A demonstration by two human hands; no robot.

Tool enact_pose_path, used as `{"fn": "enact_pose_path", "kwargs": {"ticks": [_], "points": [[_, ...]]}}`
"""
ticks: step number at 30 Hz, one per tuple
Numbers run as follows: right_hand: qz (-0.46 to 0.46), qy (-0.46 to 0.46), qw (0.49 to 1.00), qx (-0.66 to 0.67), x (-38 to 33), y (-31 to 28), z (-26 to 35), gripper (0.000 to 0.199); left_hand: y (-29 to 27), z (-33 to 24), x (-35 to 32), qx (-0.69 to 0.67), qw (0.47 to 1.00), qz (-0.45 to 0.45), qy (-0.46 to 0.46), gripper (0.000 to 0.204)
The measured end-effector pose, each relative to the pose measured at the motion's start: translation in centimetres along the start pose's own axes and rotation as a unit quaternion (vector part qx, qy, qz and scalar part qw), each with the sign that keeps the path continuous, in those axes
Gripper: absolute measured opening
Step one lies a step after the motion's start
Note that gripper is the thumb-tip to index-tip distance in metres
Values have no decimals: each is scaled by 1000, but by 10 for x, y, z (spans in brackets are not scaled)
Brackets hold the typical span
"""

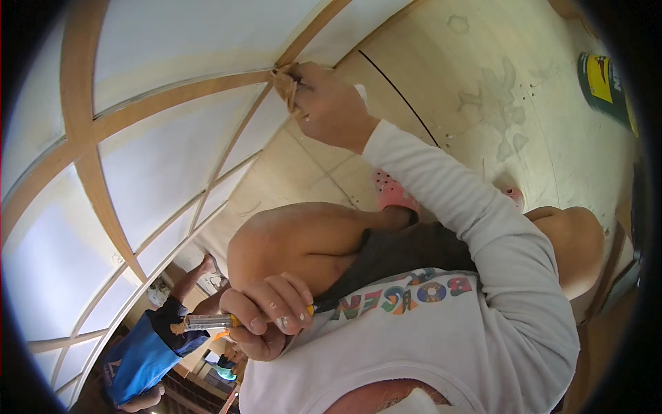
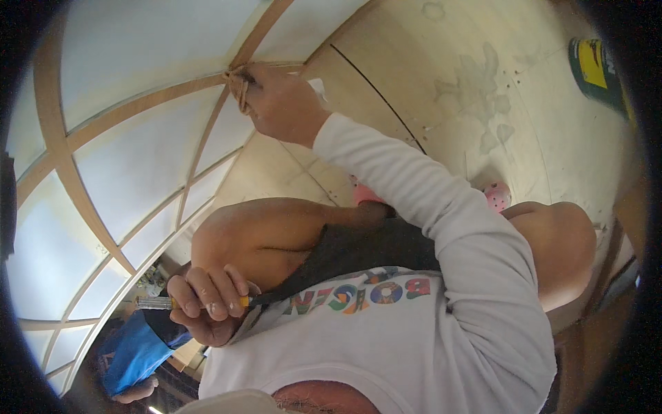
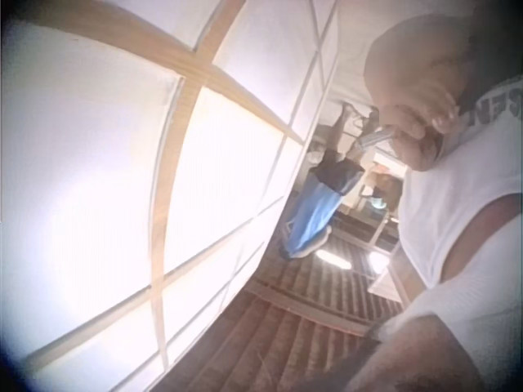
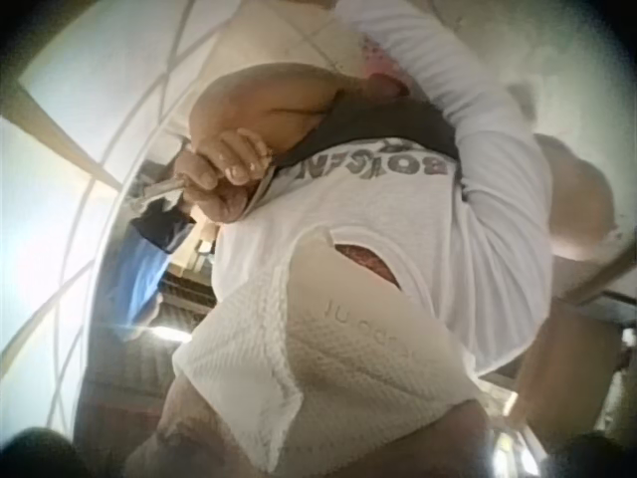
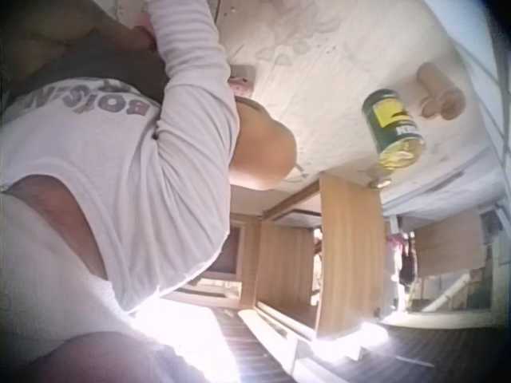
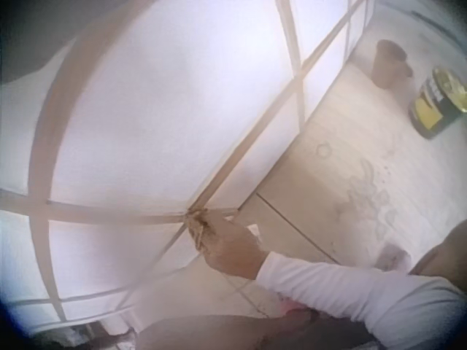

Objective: The recorder applies stain or paint to the thin wooden slats of a lattice-style furniture component or room divider using a small brush and a cloth.

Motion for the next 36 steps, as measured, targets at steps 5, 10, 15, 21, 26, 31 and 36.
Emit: {"fn": "enact_pose_path", "kwargs": {"ticks": [5,10,15,21,26,31,36], "points": [[59,357,820,444,-29,11,-60,29,4,-2,-4,-9,1000,13,12,23],[-2,402,700,591,-38,-5,-69,34,4,6,11,37,998,-41,-20,23],[147,298,810,483,-23,-29,-31,37,4,14,58,266,953,-148,-10,21],[240,271,796,486,-5,-62,19,39,22,39,83,412,903,-110,-53,33],[157,304,682,646,-1,-76,38,40,7,23,71,373,903,-215,-1,31],[82,233,625,741,8,-73,53,36,8,25,66,257,938,-232,-31,29],[-108,420,732,526,2,-107,-80,26,43,32,65,308,928,-206,-44,20]]}}
Point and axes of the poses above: each hand's wrist, its own x-axis towards the middle knuckle, its own y-axis out of the palm, z = x × y, the point moved 10 cm from there along x, towards the middle knuckle, and after that the axes turned 10 degrees about -y, right-handed, at the moved point
